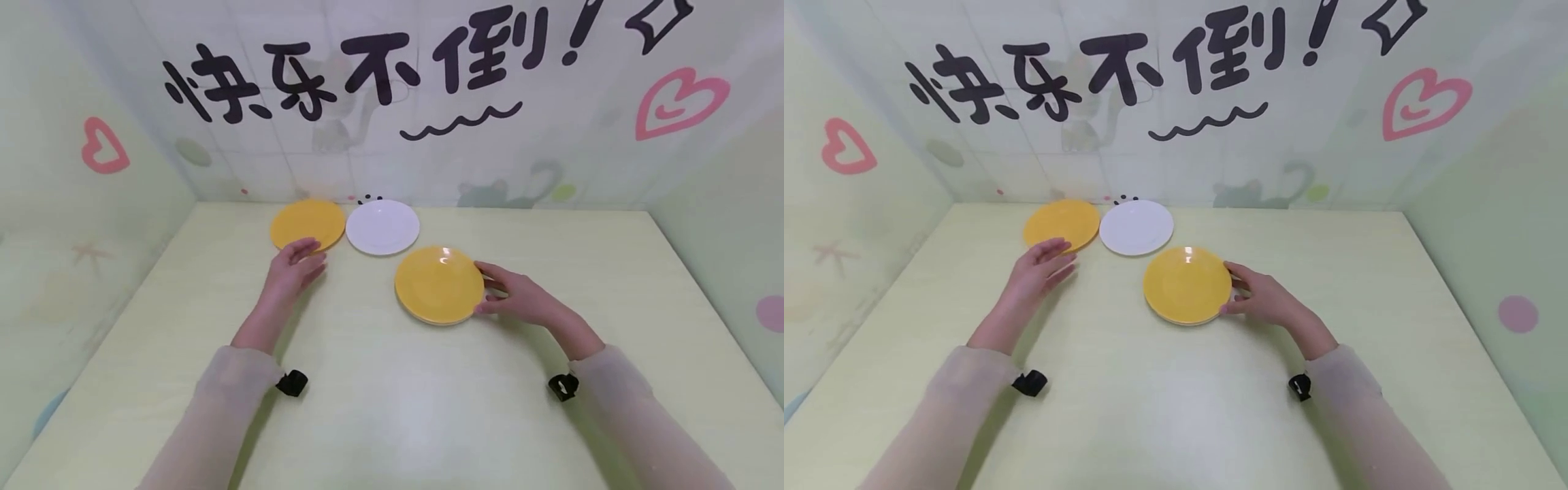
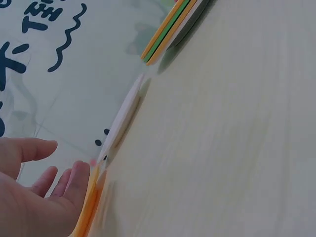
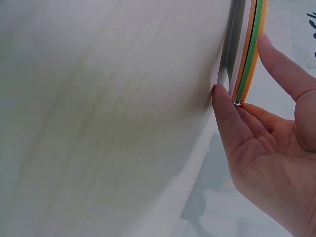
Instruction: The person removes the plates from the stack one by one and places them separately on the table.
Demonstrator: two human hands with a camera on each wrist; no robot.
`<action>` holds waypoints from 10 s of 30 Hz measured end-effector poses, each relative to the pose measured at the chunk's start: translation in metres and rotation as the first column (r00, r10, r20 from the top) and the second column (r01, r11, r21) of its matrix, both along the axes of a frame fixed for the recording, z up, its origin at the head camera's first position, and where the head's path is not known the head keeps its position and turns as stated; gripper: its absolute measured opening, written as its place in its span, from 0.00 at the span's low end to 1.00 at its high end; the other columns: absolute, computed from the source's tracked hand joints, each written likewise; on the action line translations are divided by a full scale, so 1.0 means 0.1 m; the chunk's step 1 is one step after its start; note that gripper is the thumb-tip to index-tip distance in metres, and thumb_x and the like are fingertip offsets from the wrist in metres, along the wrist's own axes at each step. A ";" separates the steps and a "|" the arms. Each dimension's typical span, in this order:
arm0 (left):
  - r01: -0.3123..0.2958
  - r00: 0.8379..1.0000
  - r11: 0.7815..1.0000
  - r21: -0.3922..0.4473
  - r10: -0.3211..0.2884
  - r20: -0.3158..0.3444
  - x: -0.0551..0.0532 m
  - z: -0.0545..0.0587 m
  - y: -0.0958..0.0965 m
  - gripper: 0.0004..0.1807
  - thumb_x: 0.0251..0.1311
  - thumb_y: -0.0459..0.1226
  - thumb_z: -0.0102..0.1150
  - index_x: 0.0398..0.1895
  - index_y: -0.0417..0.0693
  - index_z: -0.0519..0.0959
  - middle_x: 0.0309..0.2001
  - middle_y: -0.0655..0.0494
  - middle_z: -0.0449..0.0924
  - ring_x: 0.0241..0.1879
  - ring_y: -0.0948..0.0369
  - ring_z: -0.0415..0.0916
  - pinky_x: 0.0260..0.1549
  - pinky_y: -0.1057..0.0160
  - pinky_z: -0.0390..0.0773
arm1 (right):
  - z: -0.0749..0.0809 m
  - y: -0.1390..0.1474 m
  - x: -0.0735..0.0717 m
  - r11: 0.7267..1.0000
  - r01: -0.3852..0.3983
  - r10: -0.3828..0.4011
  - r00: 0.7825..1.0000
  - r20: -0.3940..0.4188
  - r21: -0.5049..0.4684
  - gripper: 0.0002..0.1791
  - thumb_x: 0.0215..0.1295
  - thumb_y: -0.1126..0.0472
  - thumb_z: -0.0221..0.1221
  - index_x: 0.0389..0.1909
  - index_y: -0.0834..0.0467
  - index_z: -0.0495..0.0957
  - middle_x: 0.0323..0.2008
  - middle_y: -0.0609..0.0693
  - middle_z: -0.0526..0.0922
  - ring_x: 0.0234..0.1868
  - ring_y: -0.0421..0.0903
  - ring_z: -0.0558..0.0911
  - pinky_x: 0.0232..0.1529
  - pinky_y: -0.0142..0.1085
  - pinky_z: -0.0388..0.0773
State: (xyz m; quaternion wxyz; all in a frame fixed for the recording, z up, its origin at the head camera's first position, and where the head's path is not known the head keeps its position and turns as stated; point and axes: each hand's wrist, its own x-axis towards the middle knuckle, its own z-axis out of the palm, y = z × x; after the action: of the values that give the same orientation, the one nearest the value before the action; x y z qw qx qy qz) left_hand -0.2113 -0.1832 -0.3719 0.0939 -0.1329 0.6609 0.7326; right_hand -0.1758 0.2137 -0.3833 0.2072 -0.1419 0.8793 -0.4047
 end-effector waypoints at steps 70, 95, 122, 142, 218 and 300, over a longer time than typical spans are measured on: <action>0.289 0.951 0.938 -0.189 -0.304 -0.053 0.13 -0.08 1.08 0.32 0.61 0.24 0.61 0.69 0.47 0.70 0.66 0.48 0.72 0.64 0.52 0.75 0.62 0.58 0.80 | 0.02 0.01 -0.05 0.999 -0.021 0.022 1.000 0.008 -0.040 0.50 0.61 0.56 0.69 0.78 0.62 0.50 0.77 0.61 0.56 0.74 0.62 0.63 0.68 0.49 0.73; 0.283 0.956 0.946 -0.156 -0.291 -0.030 0.10 -0.06 1.01 0.30 0.61 0.24 0.59 0.68 0.48 0.72 0.63 0.46 0.74 0.44 0.60 0.80 0.37 0.67 0.88 | 0.01 0.01 -0.03 0.998 -0.039 0.039 0.999 0.006 -0.058 0.50 0.62 0.55 0.69 0.78 0.58 0.51 0.78 0.58 0.56 0.75 0.60 0.62 0.68 0.48 0.72; 0.072 0.993 0.993 -0.093 -0.080 -0.091 -0.03 0.19 0.34 0.33 0.65 0.25 0.56 0.73 0.50 0.65 0.61 0.53 0.69 0.49 0.62 0.76 0.42 0.71 0.86 | 0.00 0.02 -0.03 0.999 -0.033 0.032 0.998 -0.047 -0.012 0.46 0.63 0.57 0.67 0.76 0.65 0.55 0.75 0.64 0.59 0.73 0.62 0.66 0.69 0.50 0.72; -0.189 0.977 0.980 0.065 0.194 -0.087 -0.14 0.35 -0.37 0.34 0.64 0.22 0.55 0.73 0.49 0.63 0.52 0.62 0.71 0.46 0.65 0.75 0.34 0.75 0.85 | -0.01 0.01 -0.02 1.000 -0.026 0.026 0.998 -0.058 0.004 0.45 0.63 0.56 0.67 0.76 0.65 0.55 0.74 0.65 0.61 0.72 0.62 0.67 0.68 0.50 0.73; -0.468 0.882 0.878 -0.100 0.471 0.005 -0.14 0.12 -1.28 0.39 0.71 0.35 0.52 0.80 0.65 0.47 0.80 0.70 0.42 0.79 0.70 0.40 0.77 0.72 0.52 | 0.02 0.02 0.01 1.000 -0.024 0.024 0.997 -0.079 0.005 0.43 0.64 0.56 0.67 0.75 0.64 0.57 0.73 0.64 0.64 0.70 0.62 0.69 0.70 0.54 0.71; 0.302 0.940 0.645 -0.702 -0.324 0.107 0.12 0.09 -0.32 0.26 0.69 0.35 0.54 0.69 0.38 0.68 0.68 0.38 0.70 0.65 0.44 0.72 0.57 0.53 0.83 | 0.02 -0.03 0.00 0.998 -0.024 0.026 0.999 -0.037 0.062 0.46 0.63 0.49 0.67 0.76 0.61 0.57 0.74 0.62 0.63 0.71 0.59 0.70 0.68 0.51 0.75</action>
State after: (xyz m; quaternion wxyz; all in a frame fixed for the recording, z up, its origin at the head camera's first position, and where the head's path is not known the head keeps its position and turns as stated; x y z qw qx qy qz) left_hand -0.1992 -0.2156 -0.3629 0.1511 -0.0321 0.9052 0.3959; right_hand -0.1753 0.2102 -0.3817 0.1998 -0.1540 0.8933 -0.3720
